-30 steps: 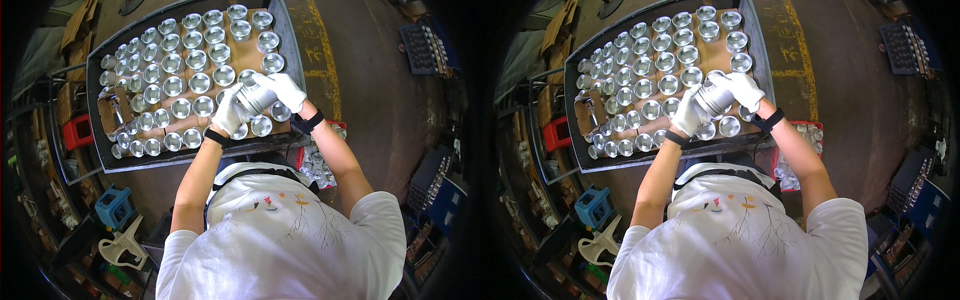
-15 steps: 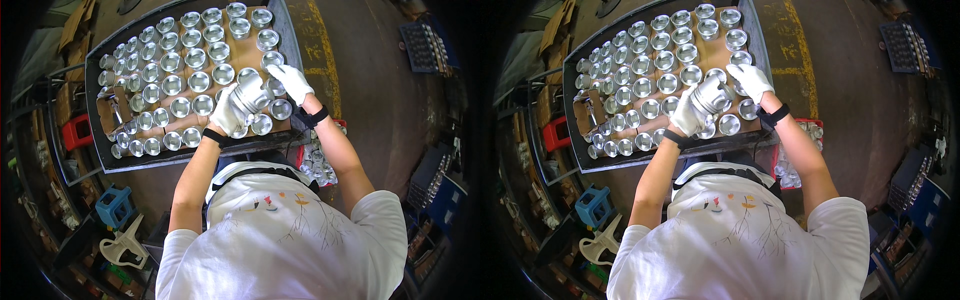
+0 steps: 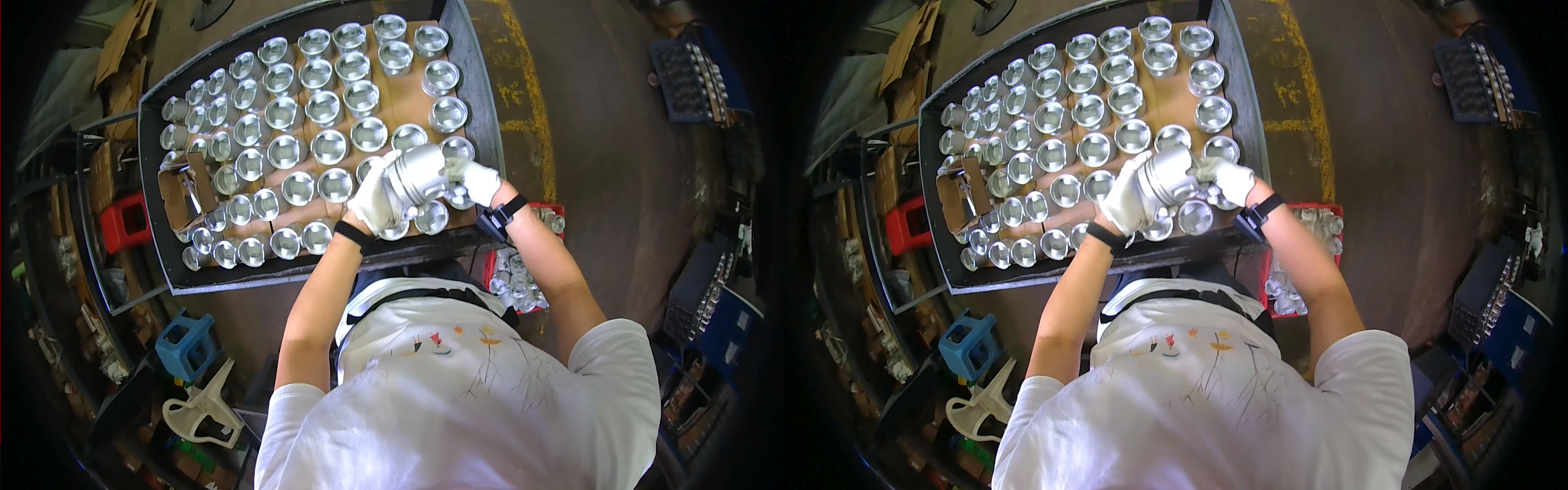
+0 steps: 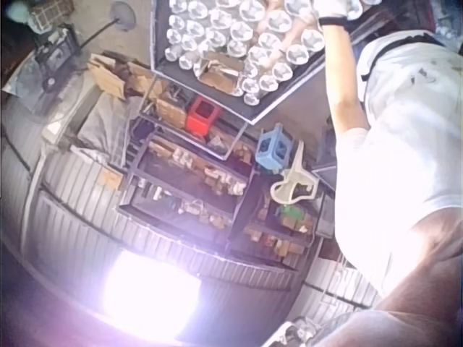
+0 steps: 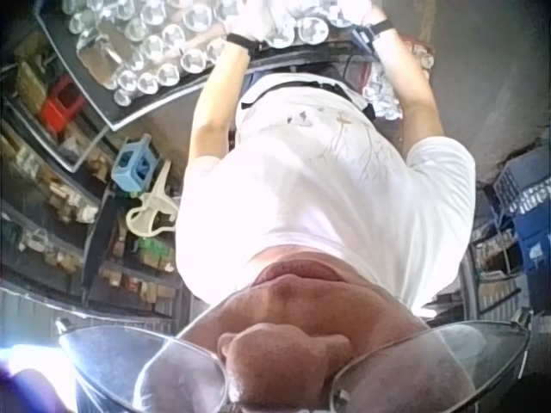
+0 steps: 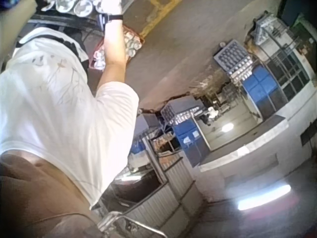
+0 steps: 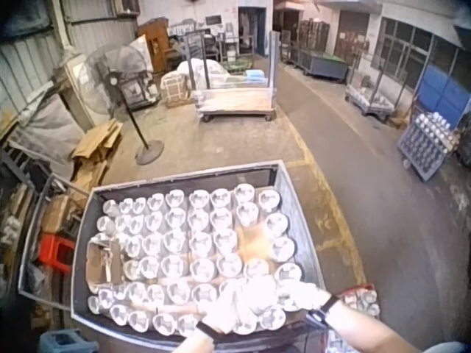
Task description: Organizing and inspecting metal bowls on a storage cart.
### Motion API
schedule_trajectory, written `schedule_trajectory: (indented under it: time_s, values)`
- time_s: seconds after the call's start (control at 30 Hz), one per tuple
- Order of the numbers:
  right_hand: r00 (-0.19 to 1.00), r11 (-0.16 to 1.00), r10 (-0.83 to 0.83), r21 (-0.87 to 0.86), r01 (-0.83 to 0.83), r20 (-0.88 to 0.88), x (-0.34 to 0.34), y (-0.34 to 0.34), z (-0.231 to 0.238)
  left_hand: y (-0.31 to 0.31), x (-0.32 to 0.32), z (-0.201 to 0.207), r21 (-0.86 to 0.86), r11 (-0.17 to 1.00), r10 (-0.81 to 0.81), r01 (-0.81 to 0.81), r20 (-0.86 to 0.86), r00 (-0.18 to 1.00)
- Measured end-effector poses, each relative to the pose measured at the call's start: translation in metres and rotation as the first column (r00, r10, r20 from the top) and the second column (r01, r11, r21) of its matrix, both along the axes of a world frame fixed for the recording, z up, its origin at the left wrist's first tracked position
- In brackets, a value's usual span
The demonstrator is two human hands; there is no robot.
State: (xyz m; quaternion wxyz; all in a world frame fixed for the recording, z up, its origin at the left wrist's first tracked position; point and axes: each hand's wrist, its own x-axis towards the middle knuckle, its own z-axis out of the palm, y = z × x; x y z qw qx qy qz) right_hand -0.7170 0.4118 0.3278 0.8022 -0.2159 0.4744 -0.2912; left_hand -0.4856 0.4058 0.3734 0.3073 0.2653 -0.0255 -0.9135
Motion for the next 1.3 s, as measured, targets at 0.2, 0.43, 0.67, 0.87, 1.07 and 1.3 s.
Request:
schedule_trajectory:
  time_s: [0.2,0.43,0.67,0.87,1.07,1.3]
  values:
    - [0.997,0.998,-0.056,-0.031,0.058,0.062,0.002,-0.017,-0.013,-0.012,0.008,-0.014,-0.052,0.998,-0.043,0.042,-0.013,0.999]
    - [0.986,0.992,0.101,-0.083,-0.090,0.134,0.000,-0.042,-0.013,-0.019,0.009,-0.001,-0.097,0.995,-0.030,0.037,0.069,0.997]
    - [0.979,0.996,0.056,-0.078,-0.042,0.194,0.004,-0.041,-0.021,-0.010,0.020,-0.011,-0.226,0.973,-0.028,0.050,0.099,0.995]
    - [0.966,0.997,0.046,-0.072,-0.028,0.254,0.001,-0.044,-0.034,-0.008,0.016,-0.023,-0.302,0.952,0.005,0.049,0.175,0.985]
    - [0.983,1.000,0.001,-0.024,0.004,0.185,0.003,-0.045,-0.035,-0.010,0.013,-0.036,-0.276,0.961,0.039,0.007,0.159,0.987]
    - [0.998,0.999,0.019,-0.030,-0.017,0.056,-0.004,-0.043,-0.063,-0.006,-0.001,-0.034,-0.376,0.926,0.075,0.012,0.217,0.973]
